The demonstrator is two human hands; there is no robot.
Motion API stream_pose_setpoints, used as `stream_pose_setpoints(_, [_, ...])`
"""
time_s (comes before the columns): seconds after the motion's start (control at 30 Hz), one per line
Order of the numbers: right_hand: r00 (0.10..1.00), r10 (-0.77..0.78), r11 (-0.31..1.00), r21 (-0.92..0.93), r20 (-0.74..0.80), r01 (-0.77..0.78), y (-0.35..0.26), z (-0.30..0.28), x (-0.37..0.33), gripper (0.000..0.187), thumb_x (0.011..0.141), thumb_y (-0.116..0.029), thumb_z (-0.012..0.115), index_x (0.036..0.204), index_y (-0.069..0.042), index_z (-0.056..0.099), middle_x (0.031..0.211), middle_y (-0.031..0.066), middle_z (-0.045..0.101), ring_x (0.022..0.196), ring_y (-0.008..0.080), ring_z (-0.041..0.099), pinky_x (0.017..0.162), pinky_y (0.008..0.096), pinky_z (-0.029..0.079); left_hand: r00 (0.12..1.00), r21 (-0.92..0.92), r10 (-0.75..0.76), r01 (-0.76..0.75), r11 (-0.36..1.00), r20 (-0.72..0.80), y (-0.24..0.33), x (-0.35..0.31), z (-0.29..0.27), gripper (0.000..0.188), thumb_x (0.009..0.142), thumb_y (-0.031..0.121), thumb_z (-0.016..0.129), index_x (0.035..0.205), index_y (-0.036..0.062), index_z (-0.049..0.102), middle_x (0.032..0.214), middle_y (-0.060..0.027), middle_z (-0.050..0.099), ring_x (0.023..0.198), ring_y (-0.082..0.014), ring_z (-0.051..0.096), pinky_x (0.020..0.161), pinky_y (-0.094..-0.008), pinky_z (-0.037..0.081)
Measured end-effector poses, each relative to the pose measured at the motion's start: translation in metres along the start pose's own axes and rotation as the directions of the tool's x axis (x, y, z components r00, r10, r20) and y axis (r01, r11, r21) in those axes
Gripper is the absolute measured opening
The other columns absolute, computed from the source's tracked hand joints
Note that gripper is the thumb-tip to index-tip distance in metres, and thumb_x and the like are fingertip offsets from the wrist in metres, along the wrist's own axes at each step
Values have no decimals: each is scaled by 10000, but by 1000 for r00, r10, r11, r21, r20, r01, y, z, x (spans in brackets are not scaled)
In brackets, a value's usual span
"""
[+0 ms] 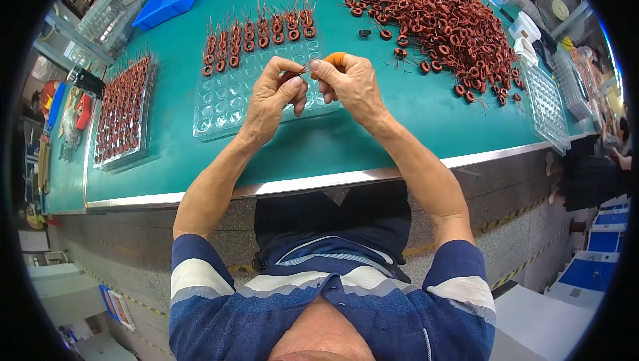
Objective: Assembling and organizing small electronic coils into plastic trays.
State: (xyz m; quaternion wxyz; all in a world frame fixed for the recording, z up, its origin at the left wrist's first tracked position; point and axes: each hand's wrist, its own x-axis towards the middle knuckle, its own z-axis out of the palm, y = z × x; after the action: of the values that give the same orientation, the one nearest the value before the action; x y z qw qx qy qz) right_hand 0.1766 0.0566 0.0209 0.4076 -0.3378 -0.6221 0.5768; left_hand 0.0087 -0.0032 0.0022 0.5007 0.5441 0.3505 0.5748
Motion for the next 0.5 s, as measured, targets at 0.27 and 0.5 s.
stream_pose_setpoints(0.27, [1000,-22,984,175,-9,23,3,-8,3,430,921,-406,595,1018,12,630,738,30,612,586,71,572,494,188,422,1000,-212,-8,1,977,-31,-3,2,2,158,965,153,512,1105,95,464,749,-54,484,627,-147,504,546,-273,447])
stream_pose_setpoints(0.5, [993,-22,963,270,113,-10,-4,-8,0,293,949,-241,566,1098,-1,643,824,35,633,699,85,587,575,200,457,999,-233,-44,44,971,5,-2,1,5,192,967,184,518,1124,93,455,742,-50,476,627,-148,500,559,-283,450])
